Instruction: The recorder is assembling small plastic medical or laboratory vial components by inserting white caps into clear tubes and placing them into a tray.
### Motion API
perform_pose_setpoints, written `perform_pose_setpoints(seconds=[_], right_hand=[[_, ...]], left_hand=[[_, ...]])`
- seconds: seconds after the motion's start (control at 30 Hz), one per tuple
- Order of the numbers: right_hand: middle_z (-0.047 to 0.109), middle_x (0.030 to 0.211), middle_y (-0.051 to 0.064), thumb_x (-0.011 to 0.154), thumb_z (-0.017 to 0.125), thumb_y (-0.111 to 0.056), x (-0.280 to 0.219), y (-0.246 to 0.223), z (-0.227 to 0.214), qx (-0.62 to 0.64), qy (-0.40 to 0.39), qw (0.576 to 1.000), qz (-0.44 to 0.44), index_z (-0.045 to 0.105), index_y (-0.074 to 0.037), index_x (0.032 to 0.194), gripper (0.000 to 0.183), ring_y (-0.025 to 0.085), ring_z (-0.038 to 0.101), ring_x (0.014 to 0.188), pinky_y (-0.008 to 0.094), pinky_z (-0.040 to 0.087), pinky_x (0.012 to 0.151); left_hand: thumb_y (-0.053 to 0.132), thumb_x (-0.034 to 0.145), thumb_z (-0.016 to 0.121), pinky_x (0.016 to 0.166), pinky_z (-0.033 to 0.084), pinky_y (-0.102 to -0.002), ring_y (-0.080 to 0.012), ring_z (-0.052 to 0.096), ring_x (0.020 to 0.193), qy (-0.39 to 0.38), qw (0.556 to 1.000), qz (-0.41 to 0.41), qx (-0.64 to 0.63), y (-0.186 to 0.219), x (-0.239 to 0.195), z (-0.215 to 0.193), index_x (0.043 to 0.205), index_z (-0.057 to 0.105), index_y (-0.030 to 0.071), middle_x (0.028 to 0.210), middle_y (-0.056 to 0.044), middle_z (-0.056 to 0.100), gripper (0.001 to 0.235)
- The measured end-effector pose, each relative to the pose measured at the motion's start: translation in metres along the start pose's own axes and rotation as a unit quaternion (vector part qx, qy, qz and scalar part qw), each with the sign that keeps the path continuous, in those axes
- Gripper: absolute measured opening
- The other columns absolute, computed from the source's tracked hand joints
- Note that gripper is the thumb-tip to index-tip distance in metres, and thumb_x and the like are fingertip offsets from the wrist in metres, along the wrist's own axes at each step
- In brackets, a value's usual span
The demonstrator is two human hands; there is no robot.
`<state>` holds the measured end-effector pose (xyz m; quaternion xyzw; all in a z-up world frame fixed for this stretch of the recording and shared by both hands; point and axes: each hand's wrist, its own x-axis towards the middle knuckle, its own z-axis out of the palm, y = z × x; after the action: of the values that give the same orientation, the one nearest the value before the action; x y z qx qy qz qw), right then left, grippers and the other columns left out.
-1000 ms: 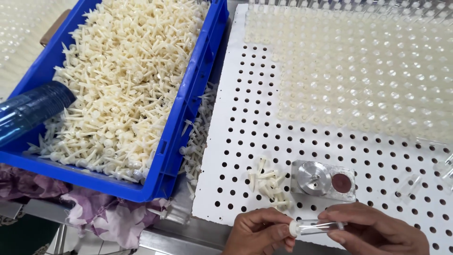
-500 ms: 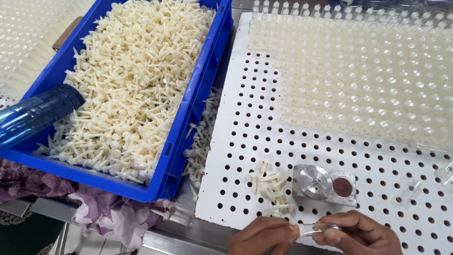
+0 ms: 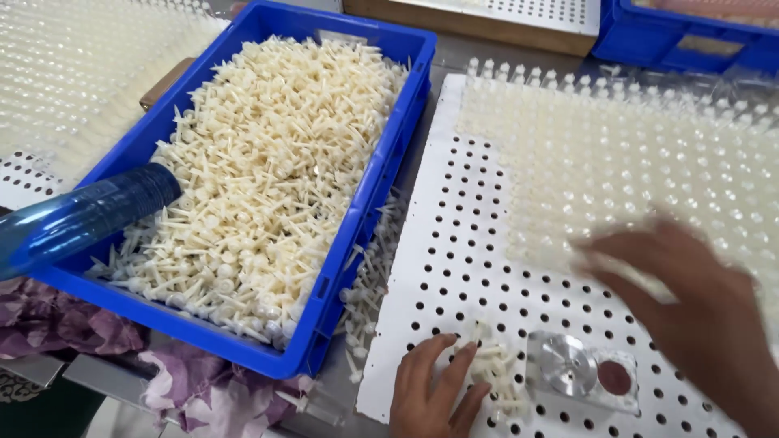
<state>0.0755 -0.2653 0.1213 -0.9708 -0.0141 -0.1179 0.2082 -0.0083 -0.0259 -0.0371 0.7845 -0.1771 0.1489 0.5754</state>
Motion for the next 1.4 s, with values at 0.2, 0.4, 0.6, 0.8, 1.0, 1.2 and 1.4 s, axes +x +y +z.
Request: perform_pose_setpoints(seconds=[0.2, 0.4, 0.6, 0.8, 1.0, 1.2, 1.4], right_hand=[[0.077, 0.117, 0.002, 0.093, 0.074, -0.025, 0.136, 0.028, 0.057, -0.127, 0.052, 0.953, -0.272, 0.078, -0.02, 0.108, 0.016, 0.024, 0.064, 0.129, 0.061, 0.016, 0.132], [0.077, 0.112, 0.005, 0.091, 0.078, -0.024, 0.166, 0.035, 0.079, -0.177, -0.009, 0.956, -0.235, 0.081, -0.021, 0.107, 0.017, 0.026, 0.066, 0.123, 0.066, 0.015, 0.125], [0.076, 0.117, 0.005, 0.094, 0.075, -0.017, 0.07, 0.023, -0.02, -0.114, 0.02, 0.962, -0.249, 0.077, -0.017, 0.12, 0.026, 0.024, 0.067, 0.121, 0.06, 0.031, 0.124], [0.08, 0.115, -0.002, 0.09, 0.073, -0.029, -0.088, 0.128, -0.048, -0.114, -0.125, 0.985, 0.02, 0.077, -0.025, 0.121, 0.032, 0.015, 0.076, 0.099, 0.036, 0.062, 0.092], [0.077, 0.112, 0.001, 0.082, 0.079, -0.027, -0.133, 0.128, -0.035, -0.201, -0.127, 0.968, 0.08, 0.072, -0.017, 0.122, 0.042, 0.022, 0.074, 0.105, 0.041, 0.062, 0.088], [0.075, 0.116, 0.001, 0.087, 0.079, -0.022, -0.152, 0.12, -0.027, -0.021, -0.029, 0.979, 0.2, 0.076, -0.018, 0.116, 0.029, 0.016, 0.076, 0.102, 0.034, 0.065, 0.082], [0.075, 0.11, 0.003, 0.082, 0.08, -0.018, -0.143, 0.11, -0.007, -0.041, -0.069, 0.981, 0.174, 0.076, -0.015, 0.119, 0.037, 0.018, 0.076, 0.102, 0.034, 0.063, 0.087]], left_hand=[[0.003, 0.083, 0.079, 0.096, 0.053, -0.05, -0.0357, 0.066, 0.117, -0.033, 0.991, -0.007, 0.126, -0.035, -0.014, 0.012, 0.125, 0.075, 0.009, 0.128, -0.02, 0.064, 0.042], [0.001, 0.084, 0.065, 0.106, 0.043, -0.057, -0.0409, 0.06, 0.129, -0.051, 0.978, 0.039, 0.199, -0.017, 0.005, 0.001, 0.126, 0.077, 0.014, 0.139, -0.019, 0.063, 0.046], [0.011, 0.087, 0.062, 0.112, 0.038, -0.062, -0.0371, 0.06, 0.132, -0.088, 0.969, 0.092, 0.214, -0.039, -0.008, 0.005, 0.119, 0.076, 0.013, 0.141, -0.018, 0.063, 0.035], [0.004, 0.084, 0.065, 0.106, 0.045, -0.057, -0.039, 0.062, 0.126, -0.125, 0.962, 0.036, 0.241, -0.021, 0.001, 0.002, 0.109, 0.077, 0.004, 0.134, -0.022, 0.064, 0.028], [-0.002, 0.08, 0.07, 0.093, 0.055, -0.044, -0.037, 0.066, 0.114, -0.063, 0.958, 0.001, 0.278, -0.003, 0.004, 0.003, 0.111, 0.077, 0.002, 0.124, -0.022, 0.066, 0.032], [0.003, 0.075, 0.08, 0.078, 0.057, -0.044, -0.0341, 0.068, 0.102, 0.001, 0.956, -0.005, 0.292, 0.011, 0.008, -0.003, 0.102, 0.077, 0.005, 0.115, -0.016, 0.068, 0.028], [0.001, 0.083, 0.078, 0.078, 0.059, -0.038, -0.0279, 0.07, 0.096, 0.042, 0.977, -0.02, 0.207, 0.023, 0.01, -0.001, 0.106, 0.074, 0.0, 0.107, -0.013, 0.071, 0.023]])
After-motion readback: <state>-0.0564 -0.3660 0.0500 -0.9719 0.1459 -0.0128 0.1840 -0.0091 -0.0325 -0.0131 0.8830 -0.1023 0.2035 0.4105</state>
